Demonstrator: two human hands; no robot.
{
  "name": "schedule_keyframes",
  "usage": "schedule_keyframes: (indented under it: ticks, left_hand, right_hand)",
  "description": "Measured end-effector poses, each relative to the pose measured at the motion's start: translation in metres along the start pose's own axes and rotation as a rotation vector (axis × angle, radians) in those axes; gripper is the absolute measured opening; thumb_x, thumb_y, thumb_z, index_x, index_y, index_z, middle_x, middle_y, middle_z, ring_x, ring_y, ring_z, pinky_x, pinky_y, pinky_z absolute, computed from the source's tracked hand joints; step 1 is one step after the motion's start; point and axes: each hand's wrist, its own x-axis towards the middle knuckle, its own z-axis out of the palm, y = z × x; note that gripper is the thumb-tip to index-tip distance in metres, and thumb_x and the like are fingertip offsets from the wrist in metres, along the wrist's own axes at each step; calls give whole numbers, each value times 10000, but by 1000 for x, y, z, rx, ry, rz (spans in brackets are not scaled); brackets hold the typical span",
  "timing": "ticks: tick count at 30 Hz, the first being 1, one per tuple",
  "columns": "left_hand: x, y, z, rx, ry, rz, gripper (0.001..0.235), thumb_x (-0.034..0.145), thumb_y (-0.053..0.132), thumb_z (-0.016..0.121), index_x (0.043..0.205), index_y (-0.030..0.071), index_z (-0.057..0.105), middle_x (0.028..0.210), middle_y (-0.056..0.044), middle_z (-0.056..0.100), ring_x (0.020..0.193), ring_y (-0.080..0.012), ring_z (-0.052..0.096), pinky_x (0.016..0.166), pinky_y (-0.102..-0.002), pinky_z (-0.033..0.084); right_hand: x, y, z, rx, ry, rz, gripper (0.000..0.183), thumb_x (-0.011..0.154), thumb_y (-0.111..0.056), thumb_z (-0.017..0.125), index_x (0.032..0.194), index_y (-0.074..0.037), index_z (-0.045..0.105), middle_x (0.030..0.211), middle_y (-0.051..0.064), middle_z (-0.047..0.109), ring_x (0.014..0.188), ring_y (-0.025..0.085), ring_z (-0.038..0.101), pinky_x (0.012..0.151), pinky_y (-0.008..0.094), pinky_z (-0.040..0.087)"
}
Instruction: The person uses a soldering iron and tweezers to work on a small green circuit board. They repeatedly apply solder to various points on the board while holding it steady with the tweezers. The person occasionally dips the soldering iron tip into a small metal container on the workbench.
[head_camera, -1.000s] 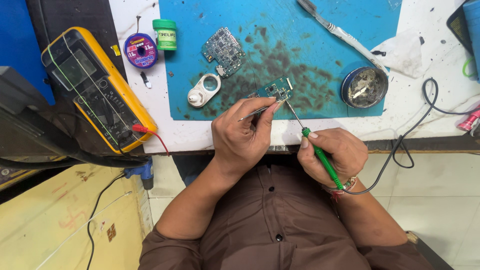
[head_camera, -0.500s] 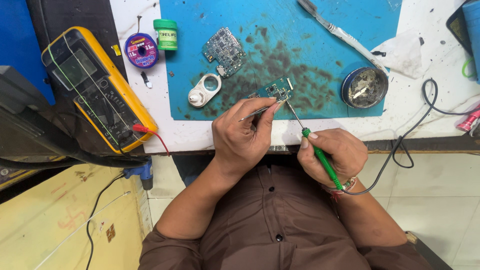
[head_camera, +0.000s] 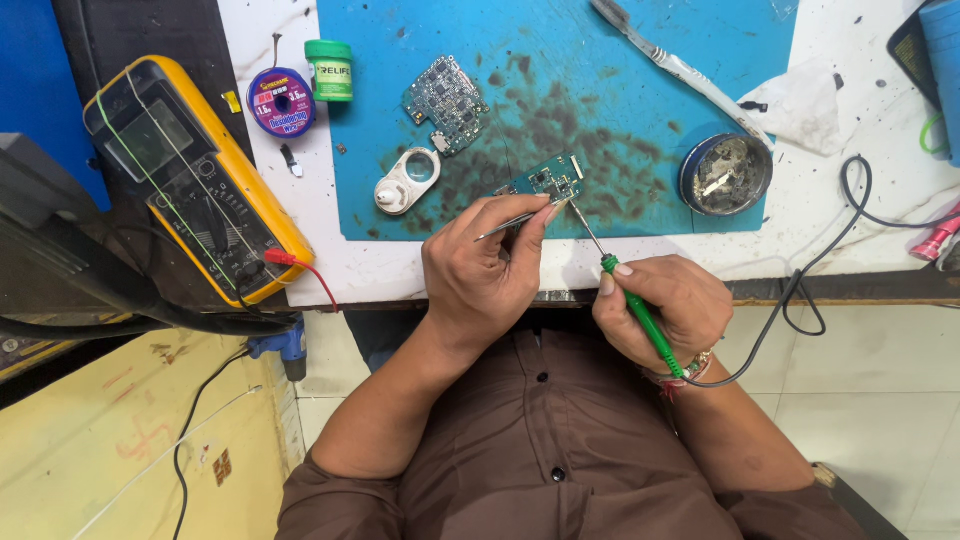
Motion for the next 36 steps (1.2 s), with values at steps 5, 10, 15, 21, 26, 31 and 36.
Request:
schedule_keyframes:
  ticks: [5, 10, 15, 21, 26, 31, 36]
  left_hand:
    - [0, 0, 0, -2, -2, -2, 110, 962, 67, 783, 1042, 63, 707, 966, -88, 756, 724, -156, 745, 601, -268, 551]
    - [0, 0, 0, -3, -2, -3, 115, 956, 67, 782, 1043, 59, 706, 965, -93, 754, 710, -155, 737, 596, -271, 543]
    - [0, 1, 0, 11, -1, 4, 115, 959, 73, 786, 1041, 64, 705, 957, -87, 754, 717, -155, 738, 599, -270, 542]
    - [0, 1, 0, 3, 1, 5, 109, 963, 73, 780, 1040, 67, 703, 966, -86, 755, 733, -162, 747, 612, -272, 551]
    - [0, 0, 0, 10, 0, 2, 111, 961, 72, 783, 1036, 67, 702, 961, -86, 754, 737, -172, 749, 614, -278, 550]
    - [0, 1, 0, 11, 4, -5, 110, 958, 71, 785, 1032, 69, 703, 962, -86, 754, 741, -179, 749, 622, -282, 552]
    - [0, 1, 0, 15, -3, -7, 113, 954, 71, 787, 1033, 68, 707, 963, -87, 754, 725, -173, 743, 611, -280, 546]
  right_hand:
    - [0, 0, 1, -1, 6, 8, 235, 848, 54, 744, 1034, -38, 632, 818, 108, 701, 713, 243, 711, 663, 328, 552]
    - [0, 0, -1, -3, -8, 24, 240, 853, 51, 753, 1037, -41, 630, 829, 110, 708, 721, 242, 711, 670, 329, 551]
    - [0, -1, -1, 18, -3, 27, 238, 859, 54, 741, 1043, -43, 627, 833, 109, 703, 734, 243, 719, 681, 327, 559]
    - [0, -1, -1, 18, 6, 38, 237, 861, 62, 739, 1044, -39, 628, 831, 105, 706, 726, 233, 715, 670, 320, 550]
    - [0, 1, -1, 24, 12, 26, 235, 853, 65, 736, 1041, -34, 635, 819, 104, 702, 713, 232, 708, 647, 317, 543]
    - [-2, 1, -1, 35, 14, 41, 220, 857, 60, 734, 1032, -36, 641, 829, 110, 703, 723, 233, 709, 673, 327, 547]
    - [-2, 2, -1, 47, 10, 58, 221, 860, 56, 737, 1038, -34, 641, 835, 108, 702, 729, 235, 709, 632, 302, 540]
